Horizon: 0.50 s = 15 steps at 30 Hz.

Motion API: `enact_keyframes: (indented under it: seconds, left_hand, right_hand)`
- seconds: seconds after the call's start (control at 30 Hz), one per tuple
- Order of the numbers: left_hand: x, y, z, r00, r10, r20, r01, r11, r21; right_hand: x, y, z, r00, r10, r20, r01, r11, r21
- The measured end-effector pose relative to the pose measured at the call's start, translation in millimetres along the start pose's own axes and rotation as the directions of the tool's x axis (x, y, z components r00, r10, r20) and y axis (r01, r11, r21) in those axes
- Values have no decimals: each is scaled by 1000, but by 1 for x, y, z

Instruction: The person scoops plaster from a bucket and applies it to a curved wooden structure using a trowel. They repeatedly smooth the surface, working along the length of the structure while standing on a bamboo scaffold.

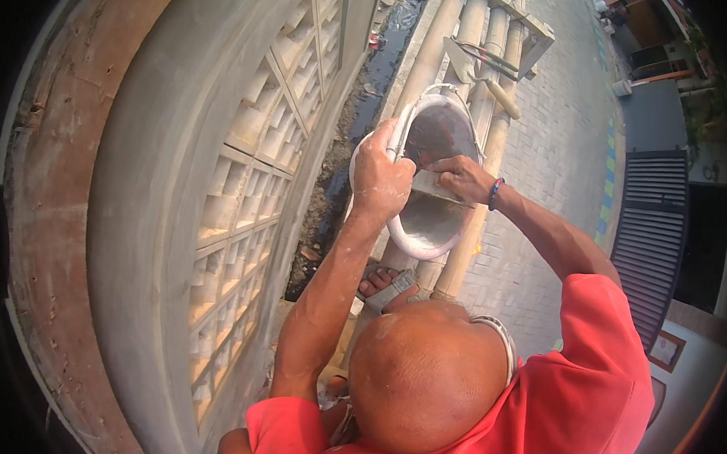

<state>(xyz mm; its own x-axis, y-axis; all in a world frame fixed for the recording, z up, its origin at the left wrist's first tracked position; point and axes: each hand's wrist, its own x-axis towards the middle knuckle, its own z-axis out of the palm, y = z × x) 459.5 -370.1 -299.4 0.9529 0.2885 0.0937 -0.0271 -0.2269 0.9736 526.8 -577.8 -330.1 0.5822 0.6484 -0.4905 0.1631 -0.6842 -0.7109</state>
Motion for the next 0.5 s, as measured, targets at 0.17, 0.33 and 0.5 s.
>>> enact_keyframes:
  seconds: [0.17, 0.33, 0.5]
  left_hand:
    - [-3, 3, 2, 1000, -26, 0, 26, 999, 34]
    - [-5, 0, -6, 996, -90, 13, 90, 996, -9]
    - [-2, 5, -37, 949, -285, 137, 314, 902, -296]
  right_hand:
    - [-3, -3, 2, 969, 232, 84, -245, 945, 215]
    - [-4, 17, 22, 927, 315, 205, -361, 590, 723]
    - [-24, 43, 38, 952, 236, 197, -258, 270, 927]
